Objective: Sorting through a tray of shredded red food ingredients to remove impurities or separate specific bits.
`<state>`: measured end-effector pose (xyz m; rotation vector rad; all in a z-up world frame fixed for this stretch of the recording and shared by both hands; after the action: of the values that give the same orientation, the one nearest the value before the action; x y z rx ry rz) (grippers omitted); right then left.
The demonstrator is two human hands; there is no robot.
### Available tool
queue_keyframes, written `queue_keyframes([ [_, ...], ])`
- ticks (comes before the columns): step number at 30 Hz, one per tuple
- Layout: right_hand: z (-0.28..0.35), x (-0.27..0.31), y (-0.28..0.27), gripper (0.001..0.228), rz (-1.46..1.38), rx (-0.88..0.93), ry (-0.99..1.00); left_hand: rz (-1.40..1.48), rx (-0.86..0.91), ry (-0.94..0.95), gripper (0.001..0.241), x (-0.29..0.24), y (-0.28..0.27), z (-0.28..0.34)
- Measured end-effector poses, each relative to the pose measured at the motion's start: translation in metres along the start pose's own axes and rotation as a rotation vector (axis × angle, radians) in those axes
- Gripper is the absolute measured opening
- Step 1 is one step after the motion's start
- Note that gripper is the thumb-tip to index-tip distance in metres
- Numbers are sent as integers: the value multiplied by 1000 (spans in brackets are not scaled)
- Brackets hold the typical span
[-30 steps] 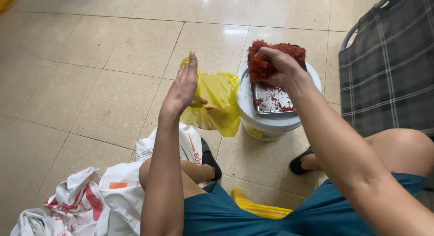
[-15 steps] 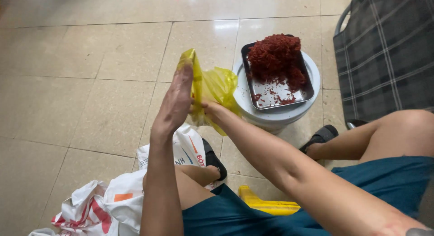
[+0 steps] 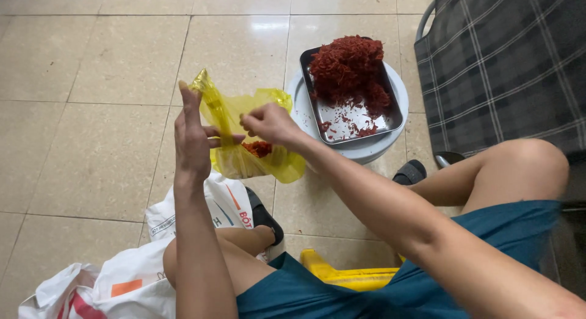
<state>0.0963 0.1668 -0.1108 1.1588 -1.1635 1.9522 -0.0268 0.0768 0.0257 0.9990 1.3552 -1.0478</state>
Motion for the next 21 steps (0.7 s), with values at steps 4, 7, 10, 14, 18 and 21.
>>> queue_keyframes([
  [4,6,-21,-49,31,-624,-104,151,93,32,46,103,25,-1,-16],
  [7,28,-56,-108,30,-561,-242,181,48,32,61,103,25,6,-18],
  [10,35,-106,-165,30,-43,-429,73,36,39,114,104,23,8,-20],
  [14,2,-179,-193,25,584,-526,200,-8,87,112,106,15,14,-17],
  [18,1,-171,-160,21,647,-393,158,3,89,81,111,21,11,-16],
  [21,52,-105,-131,28,696,-117,111,18,78,76,110,28,7,-20],
])
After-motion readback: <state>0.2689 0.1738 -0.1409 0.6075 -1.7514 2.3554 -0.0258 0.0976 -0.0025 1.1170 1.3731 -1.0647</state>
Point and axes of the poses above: each hand's wrist, its own z-axis away from the middle knuckle, its own y-axis out of the palm, x = y × z, the point moved 6 cm from there along -z, towards the middle knuckle, and after that the axes turned 6 degrees about z, right-handed, at the moved point
